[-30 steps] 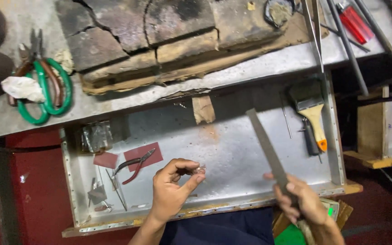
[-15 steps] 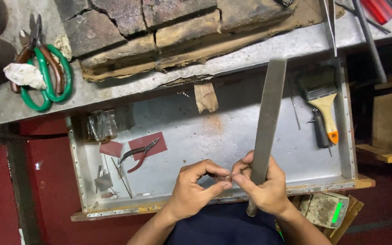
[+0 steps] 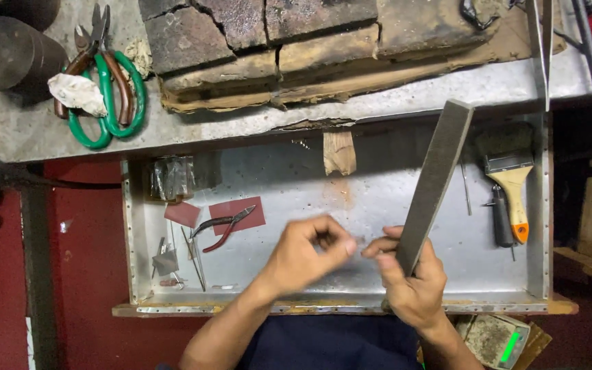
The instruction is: The person holds a small metal piece in the left hand and uses a metal file in the right hand to smooth its edges. The person repeatedly files the same piece, occasionally pausing to inspect it, over the course of the clip.
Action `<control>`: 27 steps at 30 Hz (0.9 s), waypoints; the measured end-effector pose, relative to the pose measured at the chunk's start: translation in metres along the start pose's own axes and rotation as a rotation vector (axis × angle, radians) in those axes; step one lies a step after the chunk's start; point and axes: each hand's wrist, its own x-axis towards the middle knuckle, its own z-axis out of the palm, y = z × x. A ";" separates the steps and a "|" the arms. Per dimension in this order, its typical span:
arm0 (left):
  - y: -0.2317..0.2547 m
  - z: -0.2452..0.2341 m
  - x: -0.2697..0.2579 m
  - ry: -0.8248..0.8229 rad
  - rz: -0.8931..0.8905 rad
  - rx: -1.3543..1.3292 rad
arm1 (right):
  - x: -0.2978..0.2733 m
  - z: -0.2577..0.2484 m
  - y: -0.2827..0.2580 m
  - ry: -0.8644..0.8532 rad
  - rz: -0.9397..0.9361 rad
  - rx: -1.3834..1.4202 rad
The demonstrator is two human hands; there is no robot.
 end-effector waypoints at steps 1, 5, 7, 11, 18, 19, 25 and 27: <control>0.003 -0.004 0.011 0.003 -0.002 -0.002 | -0.001 -0.001 -0.003 -0.004 0.002 -0.001; 0.010 -0.011 0.040 0.200 -0.009 -0.284 | -0.011 -0.008 -0.002 -0.004 0.002 -0.046; 0.010 -0.009 0.046 0.223 -0.042 -0.335 | -0.018 -0.011 0.005 -0.040 0.021 -0.043; 0.003 -0.005 0.052 0.260 -0.053 -0.385 | -0.030 -0.010 0.020 -0.091 -0.038 -0.059; -0.001 -0.003 0.055 0.300 0.073 -0.252 | -0.033 -0.002 0.022 -0.092 0.154 0.226; -0.001 -0.002 0.056 0.301 0.071 -0.254 | -0.033 -0.001 0.022 -0.093 0.157 0.225; -0.001 0.000 0.058 0.326 0.123 -0.197 | -0.030 0.006 0.034 -0.183 0.124 0.289; -0.001 -0.001 0.059 0.339 0.132 -0.133 | -0.028 0.008 0.035 -0.206 0.048 0.268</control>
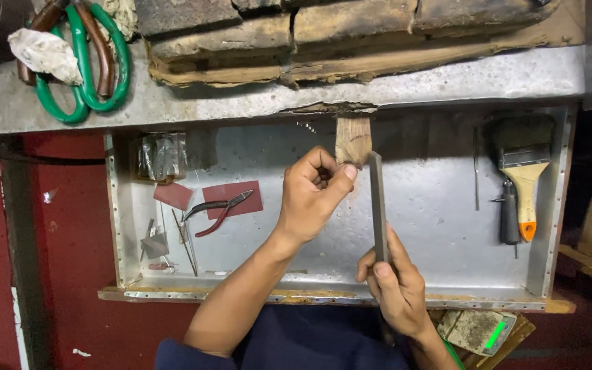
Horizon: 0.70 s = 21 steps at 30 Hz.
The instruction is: The person holds a small metal piece in the left hand and uses a metal file in the right hand to smooth its edges. The person repeatedly files the same piece, occasionally pausing to inspect it, over the course of the clip.
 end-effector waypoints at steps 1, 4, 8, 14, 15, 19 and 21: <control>0.000 -0.001 0.001 0.002 -0.002 -0.001 | 0.000 0.001 0.000 -0.002 0.003 0.000; 0.000 -0.004 0.003 -0.054 -0.055 -0.073 | 0.001 0.002 0.001 -0.041 -0.024 -0.046; 0.005 -0.006 0.004 -0.098 -0.108 -0.129 | 0.000 0.002 0.003 -0.009 0.003 -0.028; 0.015 -0.008 -0.017 -0.211 -0.191 -0.279 | 0.015 0.008 -0.016 0.213 0.025 -0.166; 0.021 -0.009 -0.023 -0.270 -0.177 -0.261 | 0.021 0.010 -0.024 0.323 0.042 -0.275; 0.031 -0.010 -0.040 -0.401 -0.159 -0.190 | 0.043 0.002 -0.034 0.347 -0.038 -0.347; 0.036 -0.012 -0.042 -0.394 -0.083 -0.224 | 0.055 -0.006 -0.029 0.414 -0.184 -0.312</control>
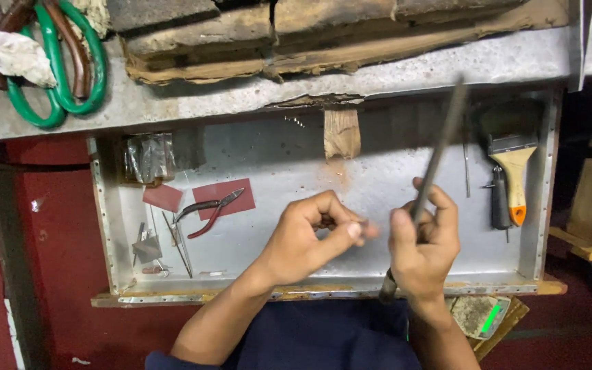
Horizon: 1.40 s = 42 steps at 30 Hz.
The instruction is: The person holds a small metal piece in the left hand and uses a metal file in the right hand to smooth its edges. The person repeatedly files the same piece, occasionally pausing to inspect it, over the course of the clip.
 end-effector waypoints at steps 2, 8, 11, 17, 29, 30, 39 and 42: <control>0.000 -0.010 0.002 0.006 0.014 0.007 | 0.001 -0.002 0.000 0.007 0.021 0.019; 0.003 -0.005 0.002 -0.069 -0.078 0.191 | -0.005 -0.004 -0.014 -0.193 0.213 0.107; 0.004 -0.002 0.000 -0.059 -0.199 0.283 | -0.001 -0.001 -0.022 -0.244 0.219 -0.052; -0.004 -0.004 0.002 0.014 -0.240 0.289 | 0.002 0.005 -0.027 -0.232 0.186 -0.058; -0.019 -0.019 0.039 0.291 -0.074 0.038 | -0.036 -0.014 -0.002 -0.319 0.041 0.097; -0.019 -0.019 0.040 0.308 -0.065 0.065 | -0.041 -0.015 0.005 -0.348 -0.002 0.153; -0.035 -0.013 0.040 0.357 0.032 0.050 | -0.055 -0.005 0.024 -0.378 0.126 0.368; -0.033 -0.009 0.042 0.390 0.065 0.099 | -0.059 -0.004 0.026 -0.386 0.134 0.385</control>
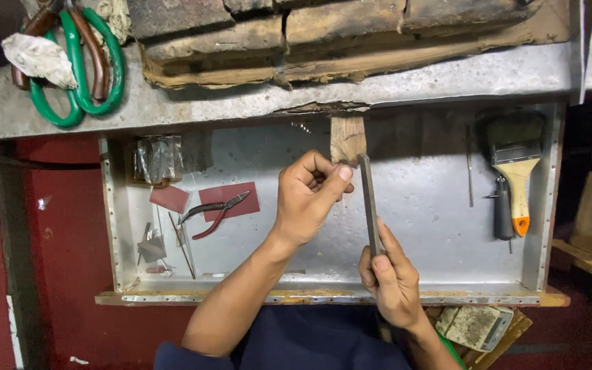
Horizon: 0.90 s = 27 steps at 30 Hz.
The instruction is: The person holds a small metal piece in the left hand and uses a metal file in the right hand to smooth its edges. The person repeatedly files the same piece, occasionally pausing to inspect it, over the course of the clip.
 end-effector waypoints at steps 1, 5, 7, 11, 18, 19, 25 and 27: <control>0.000 0.000 0.000 0.004 -0.004 -0.001 | -0.001 0.002 0.000 -0.002 0.005 0.000; 0.000 0.002 0.002 0.006 0.087 0.061 | -0.001 0.009 -0.001 0.051 0.040 -0.007; 0.003 0.001 0.003 0.002 0.087 0.075 | 0.008 0.014 -0.002 0.068 0.033 -0.032; 0.009 0.002 0.003 0.010 0.117 0.113 | 0.021 0.017 -0.006 0.067 -0.012 -0.065; 0.008 0.002 0.004 0.009 0.119 0.119 | 0.008 0.019 -0.001 0.116 -0.082 -0.262; 0.008 0.002 0.004 0.011 0.118 0.118 | 0.014 0.020 -0.001 0.115 -0.080 -0.263; 0.010 0.008 0.002 0.016 0.082 0.082 | 0.005 0.015 -0.004 0.133 0.030 -0.070; 0.009 0.011 0.004 0.009 0.079 0.069 | -0.009 0.010 -0.001 0.135 0.046 -0.114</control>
